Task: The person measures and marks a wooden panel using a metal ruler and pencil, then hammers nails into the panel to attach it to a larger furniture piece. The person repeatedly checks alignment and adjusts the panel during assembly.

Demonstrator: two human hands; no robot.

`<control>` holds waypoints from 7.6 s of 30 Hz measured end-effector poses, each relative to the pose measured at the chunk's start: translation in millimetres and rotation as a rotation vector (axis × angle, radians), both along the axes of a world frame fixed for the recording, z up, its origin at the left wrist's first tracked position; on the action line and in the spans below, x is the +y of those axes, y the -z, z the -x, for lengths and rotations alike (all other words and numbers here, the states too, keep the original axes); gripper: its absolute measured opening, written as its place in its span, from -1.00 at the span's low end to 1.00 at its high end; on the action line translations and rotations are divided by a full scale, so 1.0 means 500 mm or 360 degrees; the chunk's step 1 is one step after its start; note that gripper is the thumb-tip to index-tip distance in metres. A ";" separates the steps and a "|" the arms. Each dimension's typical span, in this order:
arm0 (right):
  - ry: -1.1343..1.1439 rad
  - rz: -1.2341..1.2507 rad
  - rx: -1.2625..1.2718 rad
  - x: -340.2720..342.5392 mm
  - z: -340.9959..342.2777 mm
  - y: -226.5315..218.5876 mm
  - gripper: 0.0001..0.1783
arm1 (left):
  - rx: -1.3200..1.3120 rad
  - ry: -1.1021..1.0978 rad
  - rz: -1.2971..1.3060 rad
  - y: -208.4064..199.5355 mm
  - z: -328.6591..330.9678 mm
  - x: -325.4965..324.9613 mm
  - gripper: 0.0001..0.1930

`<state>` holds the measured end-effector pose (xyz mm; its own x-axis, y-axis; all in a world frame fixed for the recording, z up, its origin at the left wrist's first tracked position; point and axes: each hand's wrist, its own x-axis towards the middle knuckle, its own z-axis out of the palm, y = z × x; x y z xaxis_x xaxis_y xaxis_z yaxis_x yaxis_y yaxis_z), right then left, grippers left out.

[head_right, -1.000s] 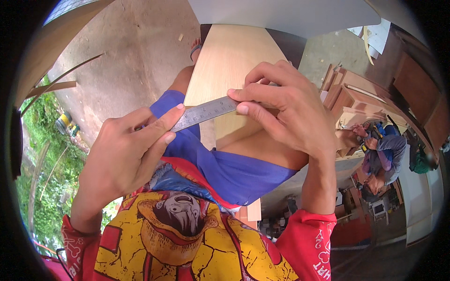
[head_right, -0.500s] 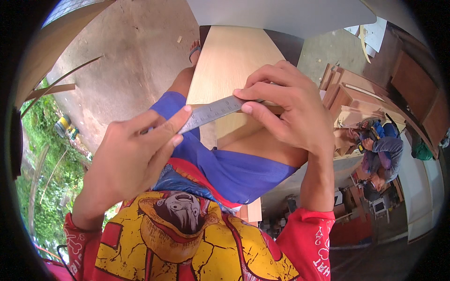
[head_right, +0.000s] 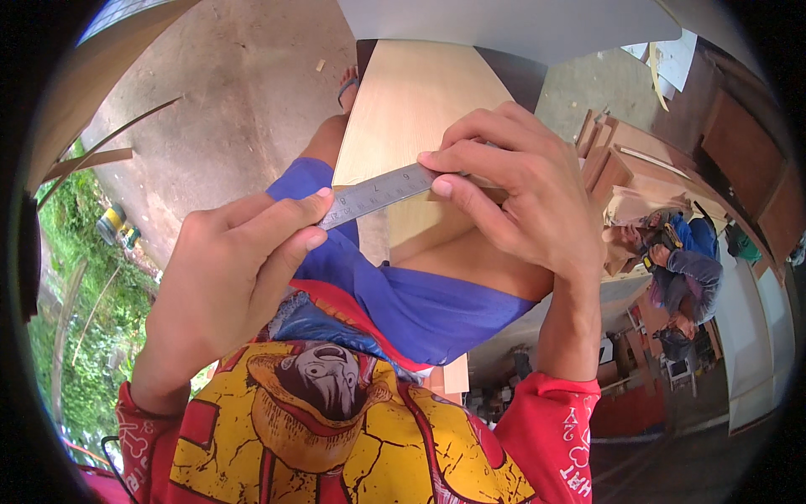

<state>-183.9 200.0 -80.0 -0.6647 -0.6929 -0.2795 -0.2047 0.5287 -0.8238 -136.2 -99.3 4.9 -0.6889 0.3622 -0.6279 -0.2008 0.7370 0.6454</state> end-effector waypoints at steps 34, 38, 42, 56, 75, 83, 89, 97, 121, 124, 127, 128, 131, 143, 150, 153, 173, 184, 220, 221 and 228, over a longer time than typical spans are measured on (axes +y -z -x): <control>-0.0075 -0.0075 0.0156 -0.012 -0.030 -0.012 -0.55 | -0.0448 -0.0382 -0.0252 -0.007 0.010 0.004 -0.69; 0.0271 -0.0291 0.0382 0.016 -0.039 -0.028 -0.49 | -0.0268 -0.0668 -0.0709 0.153 0.021 -0.038 -0.71; 0.0618 -0.0473 0.0480 0.079 -0.041 -0.088 -0.57 | -0.0448 -0.0417 -0.0559 0.141 0.011 -0.005 -0.75; 0.2593 -0.0569 0.0200 0.231 -0.521 -0.195 -0.70 | -0.0169 -0.0334 -0.0456 0.197 -0.005 0.019 -0.81; 0.2958 -0.1105 -0.0599 -0.070 -1.110 0.043 -0.57 | -0.0725 -0.0547 -0.0721 0.296 0.061 -0.027 -0.72; 0.3042 -0.1097 -0.0694 -0.085 -1.102 0.016 -0.58 | -0.0092 -0.0049 0.0075 0.231 0.057 -0.033 -0.77; 0.3128 -0.1006 -0.0825 -0.097 -1.125 0.121 -0.55 | 0.0565 0.0009 -0.0400 0.306 0.053 -0.036 -0.74; 0.2950 -0.1136 -0.0711 -0.132 -1.049 0.085 -0.57 | 0.0376 -0.0132 -0.0369 0.307 0.037 0.031 -0.79; 0.3097 -0.1090 -0.0635 -0.206 -1.201 0.184 -0.51 | 0.0805 0.0293 -0.0289 0.359 0.069 0.146 -0.80; 0.3217 -0.1169 -0.0716 -0.244 -1.250 0.216 -0.50 | 0.0717 0.0231 -0.0343 0.370 0.079 0.154 -0.79; 0.3359 -0.1191 -0.0768 -0.289 -1.265 0.209 -0.49 | 0.0669 0.0342 -0.0340 0.378 0.098 0.182 -0.75; 0.3378 -0.1183 -0.0777 -0.296 -1.262 0.205 -0.49 | 0.0794 0.0352 -0.0451 0.396 0.101 0.189 -0.72; 0.3457 -0.1162 -0.0806 -0.320 -1.254 0.200 -0.49 | 0.0956 0.0397 -0.0654 0.459 0.120 0.236 -0.65; 0.3917 -0.1444 -0.1023 -0.445 -1.351 0.114 -0.49 | 0.0595 0.0297 -0.0872 0.533 0.185 0.381 -0.78; 0.4112 -0.1932 -0.1134 -0.447 -1.506 0.010 -0.49 | 0.0631 0.0162 -0.0926 0.516 0.160 0.362 -0.78; 0.4147 -0.2397 -0.0864 -0.394 -1.611 -0.102 -0.48 | 0.0759 0.0279 -0.1014 0.535 0.143 0.365 -0.77; 0.2845 -0.0725 -0.0532 0.027 -0.977 -0.036 -0.62 | 0.1531 0.0508 -0.0361 0.549 0.246 0.206 -0.71; 0.2069 -0.0041 -0.0209 0.125 -0.633 -0.060 -0.52 | 0.1431 0.0249 -0.0434 0.479 0.166 0.224 -0.78; 0.0281 -0.0937 -0.0353 0.064 0.050 -0.021 -0.74 | 0.1152 0.0135 -0.0541 0.444 0.077 0.156 -0.58; 0.0272 -0.0966 -0.0367 0.063 0.054 -0.021 -0.74 | 0.1129 0.0166 -0.0543 0.437 0.082 0.155 -0.58; 0.0136 -0.0975 -0.0420 0.077 0.080 -0.002 -0.75 | 0.1244 0.0193 -0.0487 0.446 0.073 0.158 -0.60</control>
<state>-223.9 238.6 -79.0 -0.5658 -0.3052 -0.7660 0.0258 0.9220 -0.3864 -172.6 -20.5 -218.0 -0.8293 0.5382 0.1503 0.4552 0.4947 0.7403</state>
